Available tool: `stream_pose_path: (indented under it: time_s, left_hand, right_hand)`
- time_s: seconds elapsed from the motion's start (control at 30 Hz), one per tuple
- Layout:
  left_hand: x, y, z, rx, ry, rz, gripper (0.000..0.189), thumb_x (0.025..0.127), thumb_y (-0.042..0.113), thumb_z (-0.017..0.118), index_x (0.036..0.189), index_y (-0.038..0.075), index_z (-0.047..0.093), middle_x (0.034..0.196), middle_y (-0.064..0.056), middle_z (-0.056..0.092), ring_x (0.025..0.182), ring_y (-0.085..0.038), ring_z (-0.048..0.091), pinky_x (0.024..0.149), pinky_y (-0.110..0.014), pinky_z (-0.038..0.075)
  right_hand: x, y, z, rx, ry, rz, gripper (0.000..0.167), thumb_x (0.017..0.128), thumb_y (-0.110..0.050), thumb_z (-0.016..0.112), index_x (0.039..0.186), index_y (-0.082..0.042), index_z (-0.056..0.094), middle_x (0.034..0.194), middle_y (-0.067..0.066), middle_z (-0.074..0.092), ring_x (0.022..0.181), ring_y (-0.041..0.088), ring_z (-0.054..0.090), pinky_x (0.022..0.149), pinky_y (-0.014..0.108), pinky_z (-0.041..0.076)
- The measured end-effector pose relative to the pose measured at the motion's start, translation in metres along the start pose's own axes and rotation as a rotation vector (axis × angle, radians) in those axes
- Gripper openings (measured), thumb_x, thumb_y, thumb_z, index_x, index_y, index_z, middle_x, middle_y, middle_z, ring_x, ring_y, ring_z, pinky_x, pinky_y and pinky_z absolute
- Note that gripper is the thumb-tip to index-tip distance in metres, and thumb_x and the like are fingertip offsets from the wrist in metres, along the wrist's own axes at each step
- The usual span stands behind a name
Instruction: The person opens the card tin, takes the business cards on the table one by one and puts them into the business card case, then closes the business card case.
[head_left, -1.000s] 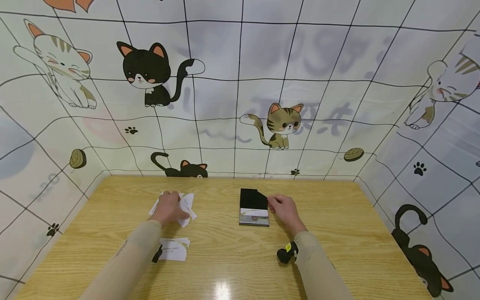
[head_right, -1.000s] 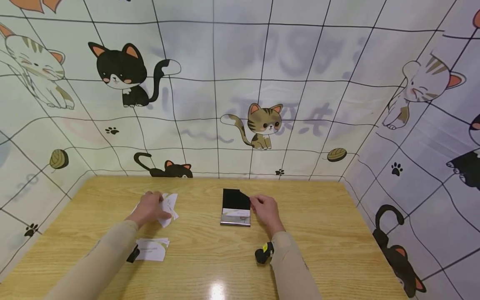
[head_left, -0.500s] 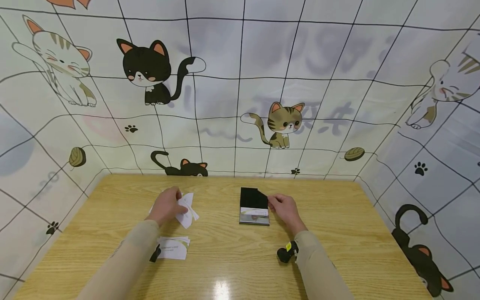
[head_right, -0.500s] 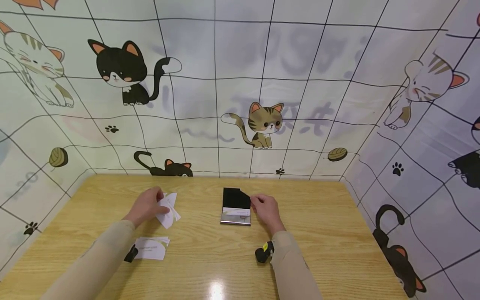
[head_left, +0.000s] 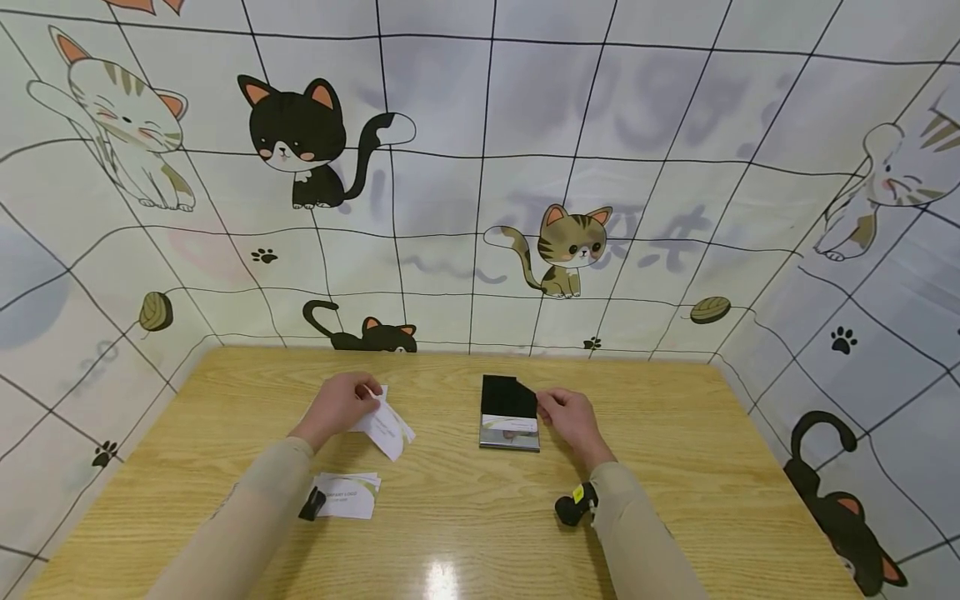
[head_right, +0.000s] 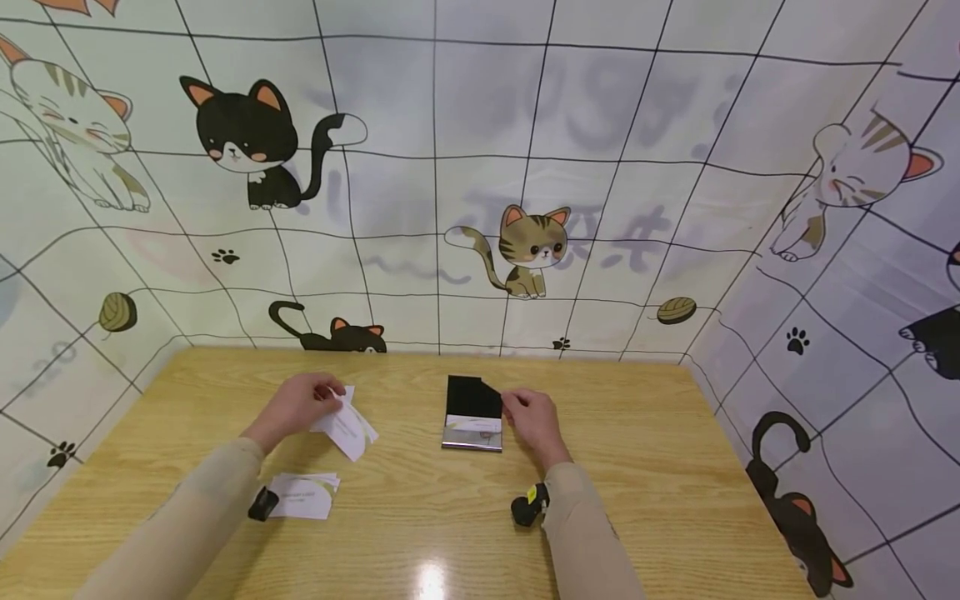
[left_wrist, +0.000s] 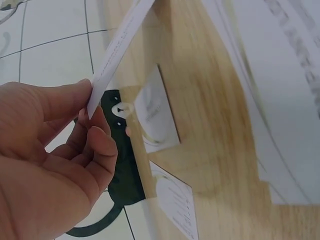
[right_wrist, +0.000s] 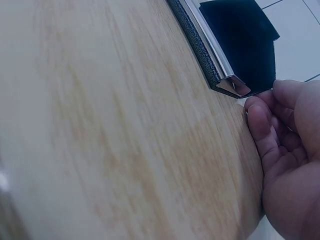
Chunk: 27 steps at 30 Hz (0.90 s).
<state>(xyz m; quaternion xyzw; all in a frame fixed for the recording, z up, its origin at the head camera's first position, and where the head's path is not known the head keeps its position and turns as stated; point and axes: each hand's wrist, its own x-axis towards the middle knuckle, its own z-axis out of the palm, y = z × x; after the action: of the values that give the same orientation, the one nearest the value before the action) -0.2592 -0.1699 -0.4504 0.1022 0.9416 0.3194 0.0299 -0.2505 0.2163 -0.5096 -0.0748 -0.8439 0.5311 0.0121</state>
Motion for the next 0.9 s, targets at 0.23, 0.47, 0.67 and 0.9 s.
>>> stream_pose_path:
  time_s: [0.23, 0.47, 0.67, 0.9]
  left_hand:
    - [0.003, 0.012, 0.004, -0.064, 0.0, 0.011, 0.009, 0.094, 0.006, 0.07, 0.103, 0.006, 0.073, 0.091, -0.007, 0.068, 0.085, -0.022, 0.06, 0.071, -0.032, 0.046]
    - [0.001, 0.034, 0.011, -0.14, -0.003, 0.035, 0.012, 0.096, 0.004, 0.068, 0.108, 0.003, 0.073, 0.093, -0.009, 0.069, 0.086, -0.024, 0.062, 0.069, -0.031, 0.049]
    - [0.003, 0.049, 0.022, -0.201, 0.021, 0.042, 0.01, 0.096, 0.003, 0.07, 0.105, 0.005, 0.073, 0.091, -0.008, 0.069, 0.084, -0.022, 0.062, 0.068, -0.03, 0.049]
    - [0.006, 0.065, 0.033, -0.259, 0.041, 0.05, 0.011, 0.096, 0.003, 0.07, 0.107, 0.005, 0.074, 0.089, -0.007, 0.069, 0.081, -0.02, 0.062, 0.069, -0.032, 0.05]
  right_hand:
    - [0.0, -0.001, 0.0, 0.008, -0.002, 0.003, 0.029, 0.106, -0.023, 0.061, 0.089, -0.003, 0.072, 0.078, 0.003, 0.065, 0.073, 0.016, 0.058, 0.073, 0.03, 0.047]
    - [-0.001, -0.001, 0.0, 0.007, 0.005, 0.01, 0.029, 0.105, -0.023, 0.062, 0.086, -0.003, 0.071, 0.076, 0.004, 0.065, 0.072, 0.017, 0.058, 0.072, 0.03, 0.048]
    - [0.0, -0.001, 0.0, 0.0, 0.007, 0.025, 0.029, 0.105, -0.024, 0.061, 0.088, -0.004, 0.073, 0.079, 0.003, 0.066, 0.073, 0.016, 0.059, 0.072, 0.029, 0.048]
    - [0.0, -0.002, 0.0, 0.006, 0.005, 0.026, 0.029, 0.105, -0.024, 0.061, 0.088, -0.004, 0.073, 0.079, 0.005, 0.066, 0.073, 0.016, 0.059, 0.071, 0.029, 0.048]
